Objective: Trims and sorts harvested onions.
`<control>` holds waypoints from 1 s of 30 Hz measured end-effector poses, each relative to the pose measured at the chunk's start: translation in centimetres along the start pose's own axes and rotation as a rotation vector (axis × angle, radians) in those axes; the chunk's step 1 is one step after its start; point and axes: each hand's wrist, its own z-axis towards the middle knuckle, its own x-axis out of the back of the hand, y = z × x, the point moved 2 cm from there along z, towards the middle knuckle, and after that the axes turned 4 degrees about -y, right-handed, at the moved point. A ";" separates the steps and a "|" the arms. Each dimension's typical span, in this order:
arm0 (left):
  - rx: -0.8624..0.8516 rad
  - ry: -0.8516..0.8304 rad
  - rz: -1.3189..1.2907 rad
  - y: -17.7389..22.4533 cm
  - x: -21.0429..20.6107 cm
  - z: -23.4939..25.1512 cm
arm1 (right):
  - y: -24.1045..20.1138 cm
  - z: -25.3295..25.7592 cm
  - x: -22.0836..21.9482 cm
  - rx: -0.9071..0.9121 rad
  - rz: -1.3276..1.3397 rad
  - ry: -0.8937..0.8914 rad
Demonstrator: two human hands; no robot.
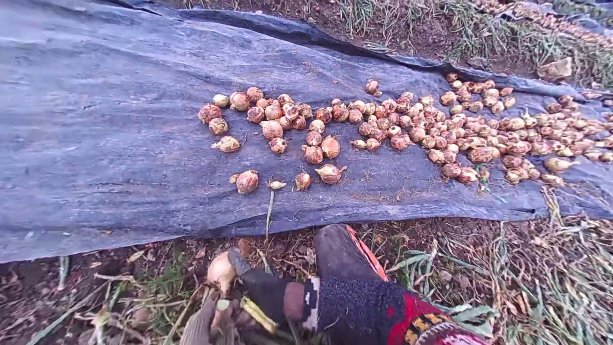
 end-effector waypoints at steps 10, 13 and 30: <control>0.268 0.132 0.110 -7.9 9.7 11.3 | -9.9 -10.9 -0.1 1.082 0.298 -0.238; 0.259 -0.315 0.244 -10.8 2.4 6.3 | -6.1 -6.4 0.0 1.008 -0.151 0.054; 0.575 -0.607 -0.232 -28.3 11.5 -16.3 | 0.3 1.9 -1.0 0.344 -1.035 0.288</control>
